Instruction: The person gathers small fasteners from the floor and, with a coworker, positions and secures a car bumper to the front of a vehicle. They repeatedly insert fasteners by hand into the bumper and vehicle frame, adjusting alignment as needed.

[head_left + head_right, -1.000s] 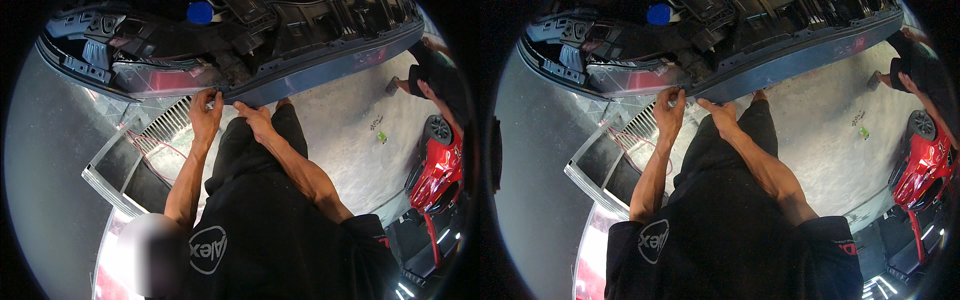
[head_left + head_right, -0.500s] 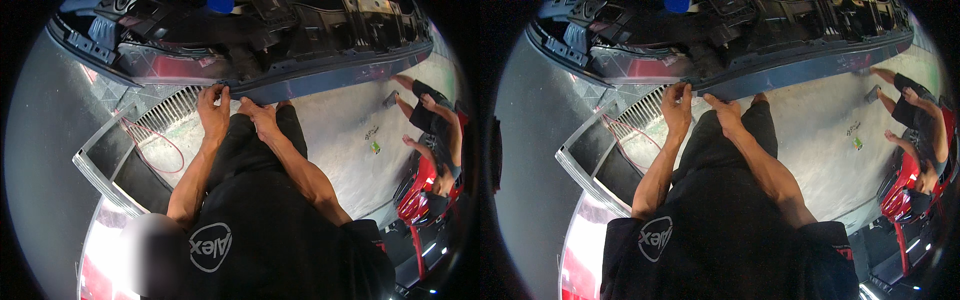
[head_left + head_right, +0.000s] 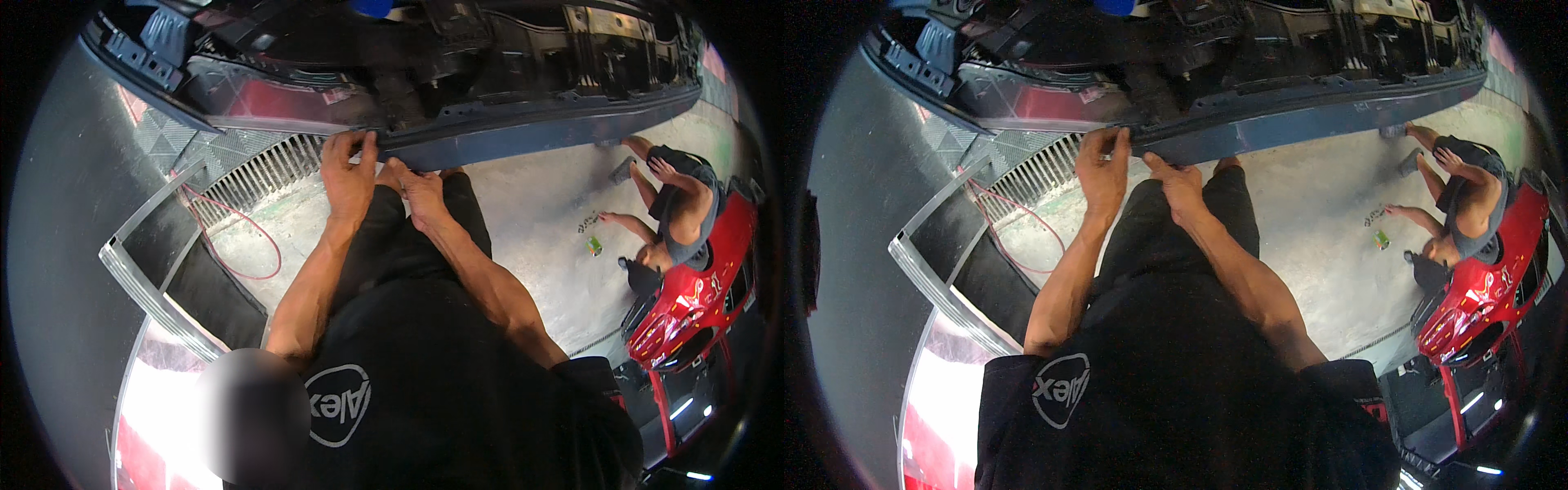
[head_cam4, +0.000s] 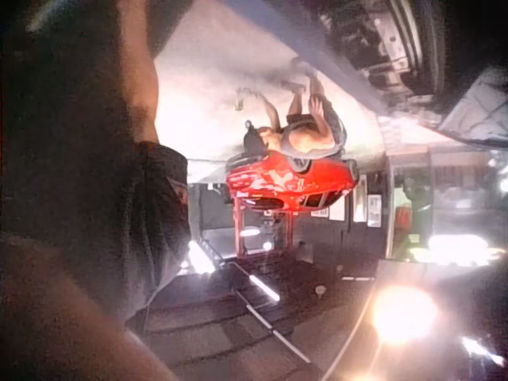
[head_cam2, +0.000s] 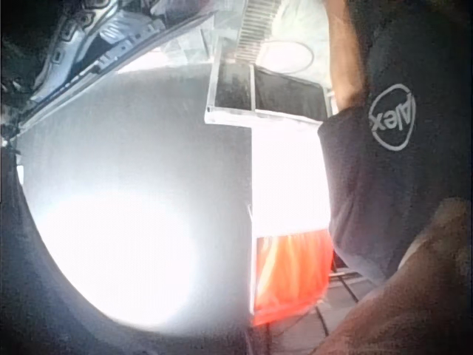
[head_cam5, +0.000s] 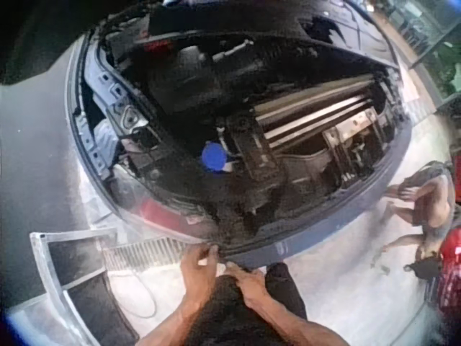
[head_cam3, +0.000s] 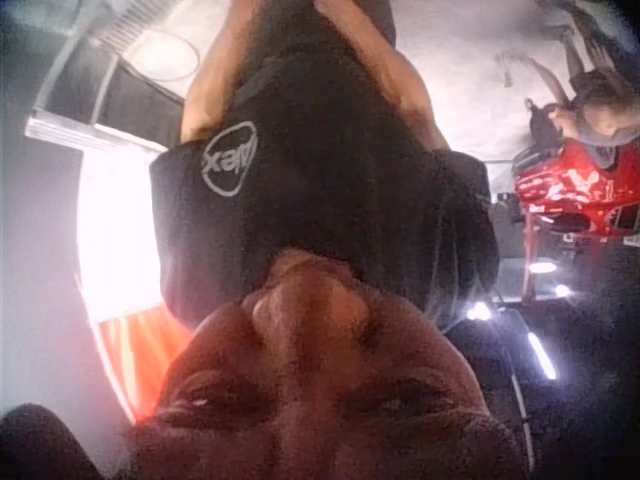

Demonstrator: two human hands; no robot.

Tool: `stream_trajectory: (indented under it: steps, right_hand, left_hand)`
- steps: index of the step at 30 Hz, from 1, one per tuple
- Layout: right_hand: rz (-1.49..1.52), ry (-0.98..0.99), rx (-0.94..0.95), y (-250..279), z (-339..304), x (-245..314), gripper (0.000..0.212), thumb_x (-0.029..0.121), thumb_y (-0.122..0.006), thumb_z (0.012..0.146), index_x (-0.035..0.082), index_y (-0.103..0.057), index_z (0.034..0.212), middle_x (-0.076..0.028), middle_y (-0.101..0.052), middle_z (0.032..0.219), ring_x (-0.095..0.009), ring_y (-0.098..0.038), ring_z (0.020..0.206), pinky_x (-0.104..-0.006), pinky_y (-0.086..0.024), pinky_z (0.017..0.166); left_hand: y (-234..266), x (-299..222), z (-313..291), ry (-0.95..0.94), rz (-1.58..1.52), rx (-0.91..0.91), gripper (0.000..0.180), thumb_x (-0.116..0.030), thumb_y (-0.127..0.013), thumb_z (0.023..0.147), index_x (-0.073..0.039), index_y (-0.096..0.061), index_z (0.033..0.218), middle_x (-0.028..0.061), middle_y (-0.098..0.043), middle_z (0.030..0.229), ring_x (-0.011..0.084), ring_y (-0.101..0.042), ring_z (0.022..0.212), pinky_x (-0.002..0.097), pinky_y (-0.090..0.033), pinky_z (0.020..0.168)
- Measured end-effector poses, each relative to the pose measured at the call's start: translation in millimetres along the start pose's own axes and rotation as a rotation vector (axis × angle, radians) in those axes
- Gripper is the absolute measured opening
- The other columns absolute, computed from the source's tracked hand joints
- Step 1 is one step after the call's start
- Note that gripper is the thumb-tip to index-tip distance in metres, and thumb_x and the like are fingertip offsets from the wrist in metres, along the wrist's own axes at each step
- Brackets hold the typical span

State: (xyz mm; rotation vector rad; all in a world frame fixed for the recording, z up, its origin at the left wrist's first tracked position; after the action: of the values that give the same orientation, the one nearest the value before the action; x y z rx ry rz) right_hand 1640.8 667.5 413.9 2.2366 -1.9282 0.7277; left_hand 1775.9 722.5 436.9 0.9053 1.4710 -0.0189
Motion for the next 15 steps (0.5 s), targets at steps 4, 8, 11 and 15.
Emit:
stream_trajectory:
  steps: [4, 8, 11, 15]
  right_hand:
    - [-0.026, -0.042, -0.019, 3.3, 1.4, 2.9, 0.032, 0.014, -0.09, 0.091, -0.001, -0.077, 0.117, -0.007, -0.077, 0.113, -0.015, -0.069, 0.095, -0.0306, -0.054, 0.083]
    - [-0.032, 0.011, -0.036, 1.5, 4.9, -1.9, 0.039, 0.017, -0.093, 0.088, -0.002, -0.076, 0.119, -0.007, -0.077, 0.117, -0.017, -0.069, 0.105, -0.033, -0.052, 0.097]
    - [-0.013, 0.017, -0.01, 8.8, 12.5, -10.8, 0.045, 0.019, -0.095, 0.087, -0.001, -0.075, 0.122, -0.007, -0.077, 0.119, -0.018, -0.069, 0.107, -0.0341, -0.052, 0.099]
    - [0.018, 0.041, 0.028, 9.3, 14.3, -14.3, 0.05, 0.021, -0.096, 0.086, 0.0, -0.074, 0.126, -0.008, -0.076, 0.122, -0.019, -0.068, 0.11, -0.0343, -0.051, 0.101]
  left_hand:
    - [0.2, -4.3, -0.7, 0.1, -0.043, -0.006, 0.017, -0.014, -0.08, 0.099, 0.0, -0.075, 0.106, 0.0131, -0.071, 0.098, 0.0246, -0.071, 0.087, 0.037, -0.057, 0.08]
    - [1.4, 1.1, 0.6, 0.039, 0.016, 0.012, 0.019, -0.016, -0.079, 0.101, 0.001, -0.075, 0.109, 0.011, -0.074, 0.099, 0.0188, -0.068, 0.082, 0.0335, -0.055, 0.077]
    - [2.6, 5.0, 1.0, -0.088, 0.095, 0.042, 0.019, -0.015, -0.077, 0.102, 0.001, -0.076, 0.112, 0.0121, -0.075, 0.104, 0.0207, -0.07, 0.087, 0.0338, -0.055, 0.077]
    - [3.8, 10.9, -2.1, -0.148, 0.154, 0.059, 0.019, -0.013, -0.075, 0.103, -0.001, -0.079, 0.117, 0.0147, -0.074, 0.116, 0.0247, -0.071, 0.097, 0.0356, -0.056, 0.078]
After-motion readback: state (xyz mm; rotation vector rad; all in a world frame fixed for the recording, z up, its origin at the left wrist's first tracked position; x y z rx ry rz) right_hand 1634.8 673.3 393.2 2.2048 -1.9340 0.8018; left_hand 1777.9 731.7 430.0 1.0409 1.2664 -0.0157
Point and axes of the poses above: each hand's wrist, its own z-axis towards the middle knuckle, its own y-axis out of the back of the hand, x = y × z, the point moved 1 cm from there along z, towards the middle knuckle
